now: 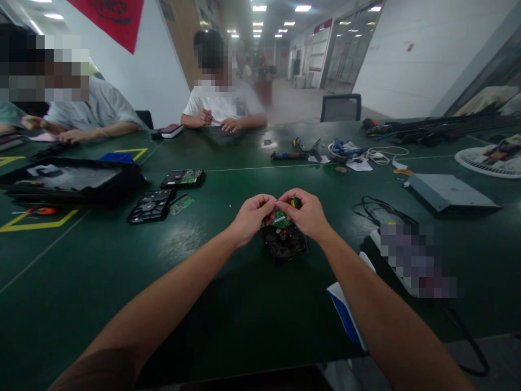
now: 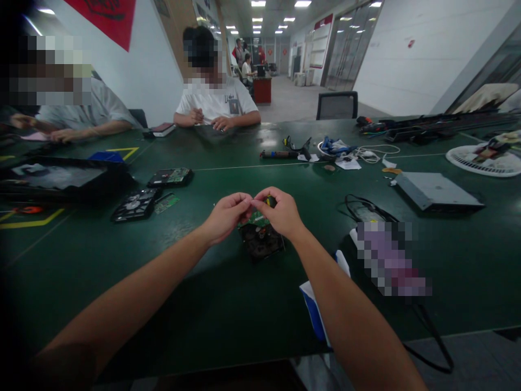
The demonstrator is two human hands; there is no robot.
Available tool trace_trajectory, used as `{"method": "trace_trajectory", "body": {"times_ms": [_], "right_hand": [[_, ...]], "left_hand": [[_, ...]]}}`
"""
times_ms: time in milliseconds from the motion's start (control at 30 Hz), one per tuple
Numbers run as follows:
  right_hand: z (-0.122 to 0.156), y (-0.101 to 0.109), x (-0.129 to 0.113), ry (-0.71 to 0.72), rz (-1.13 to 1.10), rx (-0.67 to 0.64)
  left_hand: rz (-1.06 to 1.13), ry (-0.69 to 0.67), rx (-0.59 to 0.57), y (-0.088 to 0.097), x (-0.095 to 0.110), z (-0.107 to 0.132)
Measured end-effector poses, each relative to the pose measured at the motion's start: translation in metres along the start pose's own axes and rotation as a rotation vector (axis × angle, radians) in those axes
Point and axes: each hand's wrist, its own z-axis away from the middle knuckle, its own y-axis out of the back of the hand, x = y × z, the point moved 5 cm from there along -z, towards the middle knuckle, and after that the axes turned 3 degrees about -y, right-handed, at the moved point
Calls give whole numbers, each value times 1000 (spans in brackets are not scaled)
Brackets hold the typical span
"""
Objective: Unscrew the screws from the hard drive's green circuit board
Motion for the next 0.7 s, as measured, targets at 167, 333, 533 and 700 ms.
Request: {"method": "trace_trajectory", "body": {"times_ms": [167, 333, 533, 700], "right_hand": [[1, 1, -3, 114, 178, 64], [1, 2, -1, 107, 268, 106], [0, 5, -3, 210, 368, 101], [0, 2, -4, 286, 508, 37]], "left_hand": [[-70, -63, 104, 3, 4, -1], [-161, -90, 78, -2, 14, 1], [17, 20, 33, 1, 16, 2], [142, 100, 2, 4, 8, 1]]}}
